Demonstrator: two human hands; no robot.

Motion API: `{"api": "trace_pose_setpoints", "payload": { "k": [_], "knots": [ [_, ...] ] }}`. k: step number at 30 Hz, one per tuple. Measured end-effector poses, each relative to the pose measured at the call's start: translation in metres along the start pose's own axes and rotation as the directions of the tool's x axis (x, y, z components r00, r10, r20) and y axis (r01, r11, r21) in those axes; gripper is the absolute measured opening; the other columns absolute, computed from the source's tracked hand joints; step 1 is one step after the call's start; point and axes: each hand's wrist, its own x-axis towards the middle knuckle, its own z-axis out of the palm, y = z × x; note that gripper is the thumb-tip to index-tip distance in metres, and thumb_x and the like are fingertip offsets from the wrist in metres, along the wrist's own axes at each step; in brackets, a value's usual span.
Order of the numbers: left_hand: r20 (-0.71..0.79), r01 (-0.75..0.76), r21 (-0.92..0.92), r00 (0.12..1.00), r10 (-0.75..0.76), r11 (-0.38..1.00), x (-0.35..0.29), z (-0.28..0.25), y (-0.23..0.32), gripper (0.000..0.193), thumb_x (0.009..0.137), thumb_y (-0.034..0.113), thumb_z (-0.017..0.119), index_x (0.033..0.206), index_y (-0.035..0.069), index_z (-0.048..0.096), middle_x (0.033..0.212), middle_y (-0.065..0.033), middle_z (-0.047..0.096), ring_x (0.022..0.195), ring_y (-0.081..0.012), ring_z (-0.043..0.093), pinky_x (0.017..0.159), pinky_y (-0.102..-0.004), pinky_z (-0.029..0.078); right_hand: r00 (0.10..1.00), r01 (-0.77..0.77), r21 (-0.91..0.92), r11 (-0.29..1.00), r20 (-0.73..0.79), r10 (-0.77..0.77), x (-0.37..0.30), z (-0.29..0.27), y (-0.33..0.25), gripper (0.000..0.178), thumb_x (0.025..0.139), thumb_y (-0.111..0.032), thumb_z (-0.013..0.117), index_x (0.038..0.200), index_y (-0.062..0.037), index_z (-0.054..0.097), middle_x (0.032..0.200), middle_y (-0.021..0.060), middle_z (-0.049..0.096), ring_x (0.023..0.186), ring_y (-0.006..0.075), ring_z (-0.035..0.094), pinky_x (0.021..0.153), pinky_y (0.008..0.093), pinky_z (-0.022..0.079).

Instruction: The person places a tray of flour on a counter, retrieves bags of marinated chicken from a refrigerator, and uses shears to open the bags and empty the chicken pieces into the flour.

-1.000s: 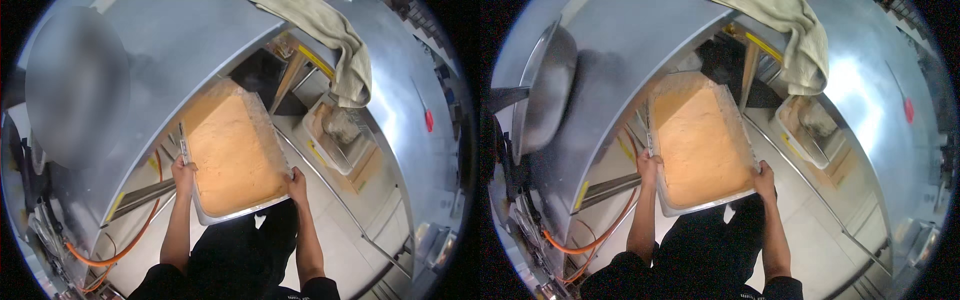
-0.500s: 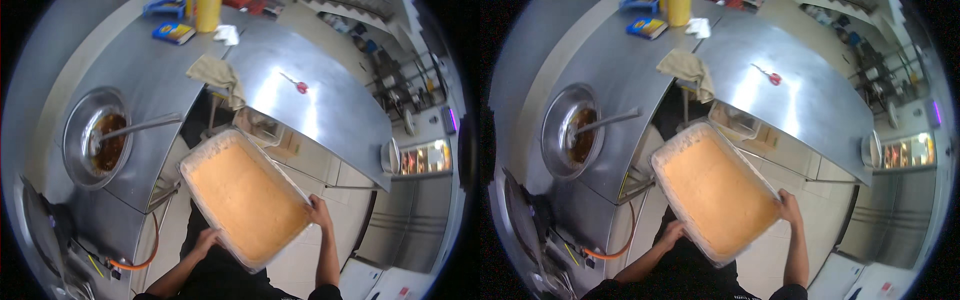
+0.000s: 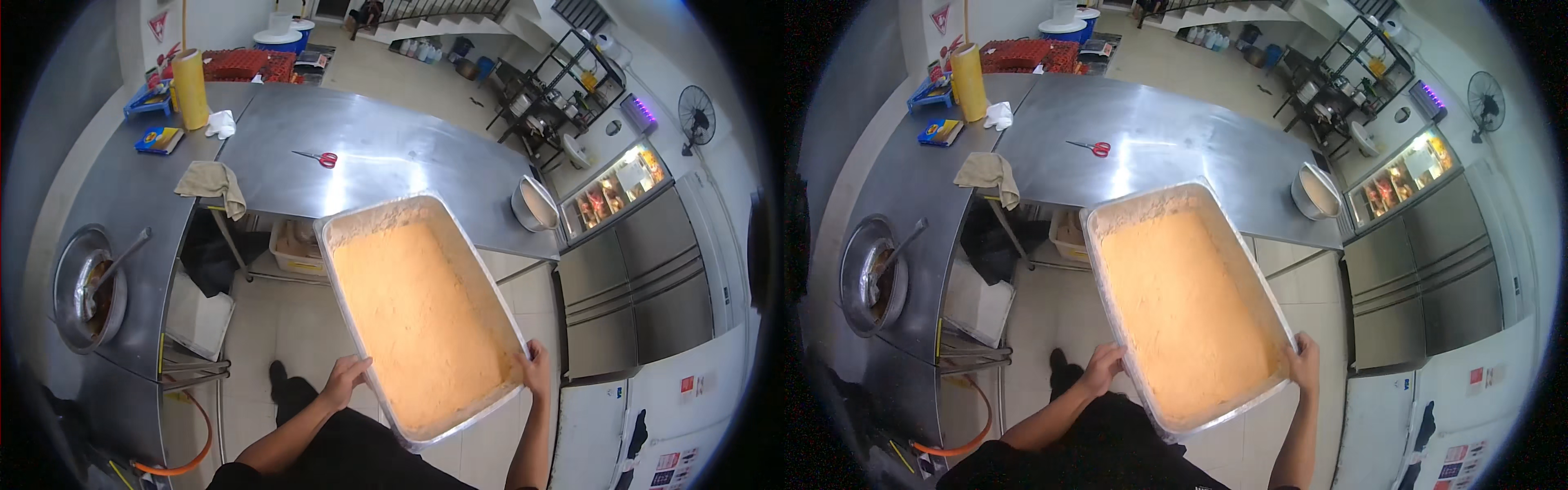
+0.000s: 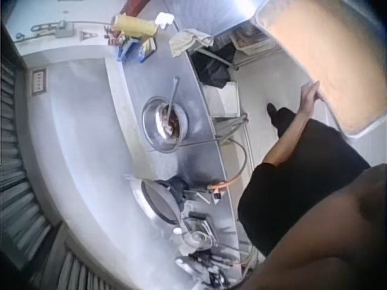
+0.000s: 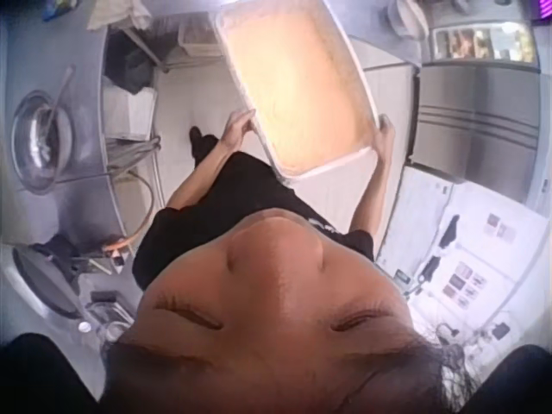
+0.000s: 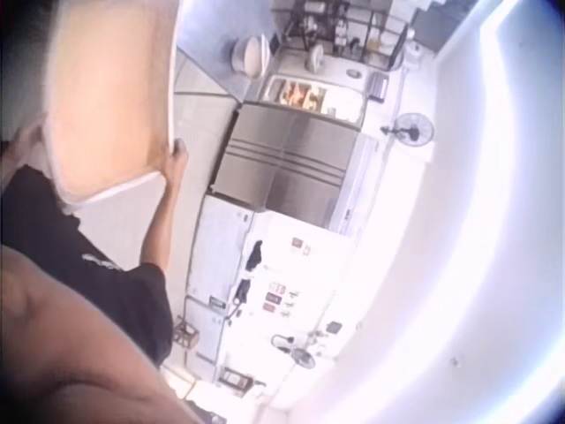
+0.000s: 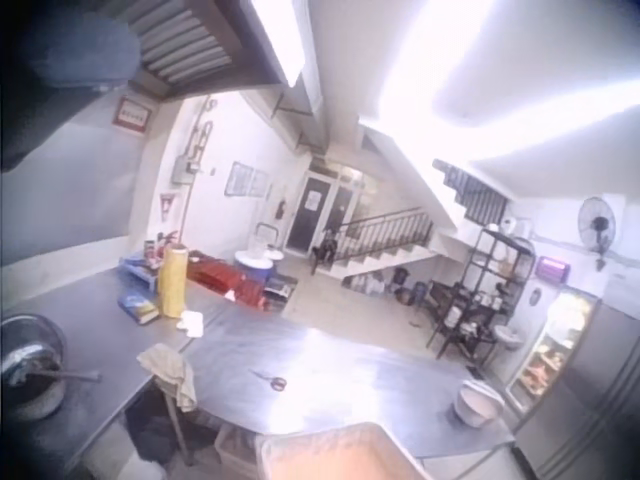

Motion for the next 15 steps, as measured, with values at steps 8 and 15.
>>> {"api": "trace_pose_setpoints", "payload": {
  "k": [8,15],
  "knots": [
    [0.100,-0.091,0.149,0.992,0.076,0.985,0.084,-0.013,0.025,0.030,0.092,0.023,0.049,0.088,-0.004,0.063,0.084,-0.0094,0.066,0.077,-0.0152,0.062,0.075,-0.0284,0.048,0.973,0.182,0.027,0.983,0.141,-0.184,0.186,0.067,0.023,0.024,0.072,-0.014,0.065,0.065,-0.0039,0.044,0.059,-0.0023,0.037,0.058,0.0085,0.035,0.049,0.0278,0.030],
    [0.174,0.028,0.405,0.979,-0.107,0.914,0.172,-0.022,0.103,0.041,0.096,0.029,0.040,0.095,-0.005,0.062,0.086,-0.0134,0.067,0.086,-0.0187,0.062,0.088,-0.0331,0.043,0.943,0.207,-0.076,0.975,0.281,-0.178,0.358,0.165,-0.032,0.025,0.077,-0.018,0.064,0.091,0.0019,0.058,0.074,0.0145,0.057,0.068,0.0252,0.050,0.064,0.0360,0.043]
  ]
}}
